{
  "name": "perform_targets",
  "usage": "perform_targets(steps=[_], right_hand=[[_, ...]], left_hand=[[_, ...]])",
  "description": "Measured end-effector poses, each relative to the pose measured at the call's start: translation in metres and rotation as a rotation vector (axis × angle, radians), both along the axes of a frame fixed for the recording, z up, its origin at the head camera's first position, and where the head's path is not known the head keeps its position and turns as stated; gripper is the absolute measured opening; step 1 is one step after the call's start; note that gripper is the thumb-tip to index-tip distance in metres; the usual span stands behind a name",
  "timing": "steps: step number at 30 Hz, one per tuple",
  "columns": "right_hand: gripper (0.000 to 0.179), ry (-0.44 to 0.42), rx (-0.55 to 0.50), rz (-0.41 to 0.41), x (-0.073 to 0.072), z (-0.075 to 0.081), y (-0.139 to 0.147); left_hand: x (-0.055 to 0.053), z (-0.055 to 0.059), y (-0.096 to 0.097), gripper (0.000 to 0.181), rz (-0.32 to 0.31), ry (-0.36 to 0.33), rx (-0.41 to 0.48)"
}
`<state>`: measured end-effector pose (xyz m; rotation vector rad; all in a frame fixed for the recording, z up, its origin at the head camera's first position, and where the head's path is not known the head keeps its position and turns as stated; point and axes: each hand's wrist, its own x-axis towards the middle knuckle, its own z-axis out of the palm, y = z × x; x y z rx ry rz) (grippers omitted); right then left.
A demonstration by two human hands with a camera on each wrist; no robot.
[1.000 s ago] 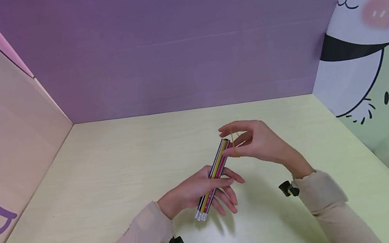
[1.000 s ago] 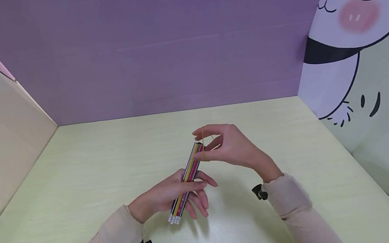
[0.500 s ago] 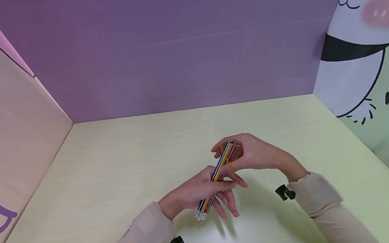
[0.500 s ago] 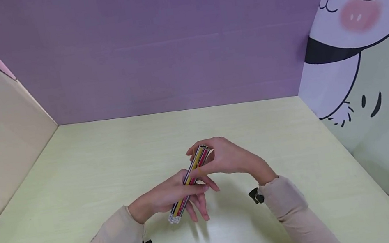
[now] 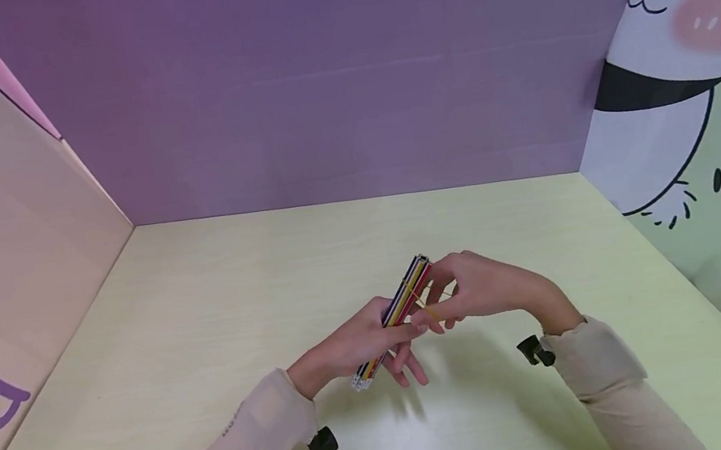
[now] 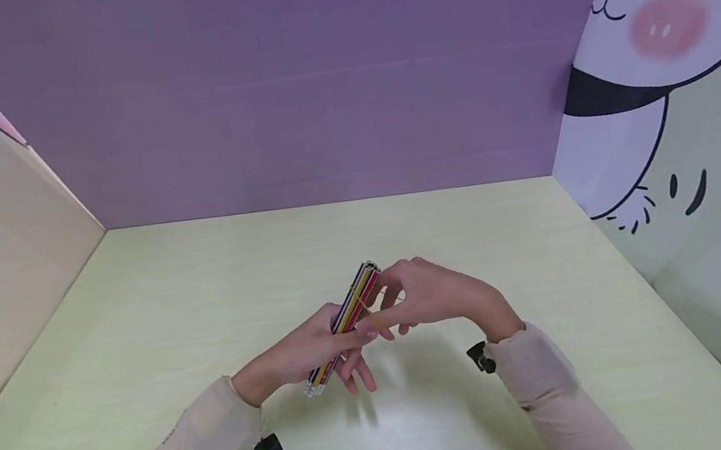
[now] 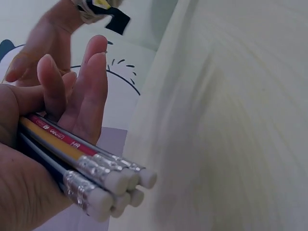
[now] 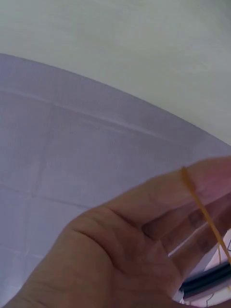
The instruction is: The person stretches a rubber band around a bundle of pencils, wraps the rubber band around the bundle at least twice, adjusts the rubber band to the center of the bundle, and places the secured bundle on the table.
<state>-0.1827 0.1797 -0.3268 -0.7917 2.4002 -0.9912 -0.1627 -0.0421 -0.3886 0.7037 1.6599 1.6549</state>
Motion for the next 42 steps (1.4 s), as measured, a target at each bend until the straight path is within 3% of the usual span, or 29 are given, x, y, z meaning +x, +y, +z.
perform_targets(steps=[8,12,17,21,24,27,32,35,38,42], right_hand=[[0.026,-0.006,-0.035,-0.033,0.007,0.01,-0.006],[0.028,0.058,-0.019,-0.049,0.017,0.016,-0.01],[0.037,0.142,-0.053,-0.028,0.031,0.024,-0.014],[0.015,0.217,-0.124,0.019,0.036,0.029,-0.015],[0.015,0.273,-0.136,0.022,0.037,0.03,-0.014],[0.019,0.368,-0.132,-0.055,0.035,0.029,-0.014],[0.021,0.6,-0.138,-0.314,0.026,0.024,-0.014],[0.019,0.666,-0.146,-0.426,0.021,0.021,-0.014],[0.014,0.608,-0.105,-0.436,0.018,0.019,-0.014],[0.017,0.38,0.04,-0.311,0.016,0.017,-0.011]], left_hand=[[-0.009,-0.002,-0.006,0.026,0.146,0.003,-0.039],[-0.019,-0.002,-0.013,0.028,0.202,-0.016,-0.015],[-0.03,-0.004,-0.025,0.028,0.318,-0.041,0.006],[-0.033,-0.003,-0.029,0.028,0.331,-0.033,0.008],[-0.031,0.0,-0.026,0.026,0.328,-0.026,0.011],[-0.025,0.003,-0.021,0.026,0.323,-0.033,0.021],[-0.011,0.014,-0.011,0.028,0.295,-0.017,0.043],[-0.005,0.019,-0.008,0.027,0.292,0.015,0.039],[-0.003,0.02,-0.007,0.026,0.293,0.039,0.024],[-0.004,0.02,-0.008,0.024,0.295,0.078,0.006]])
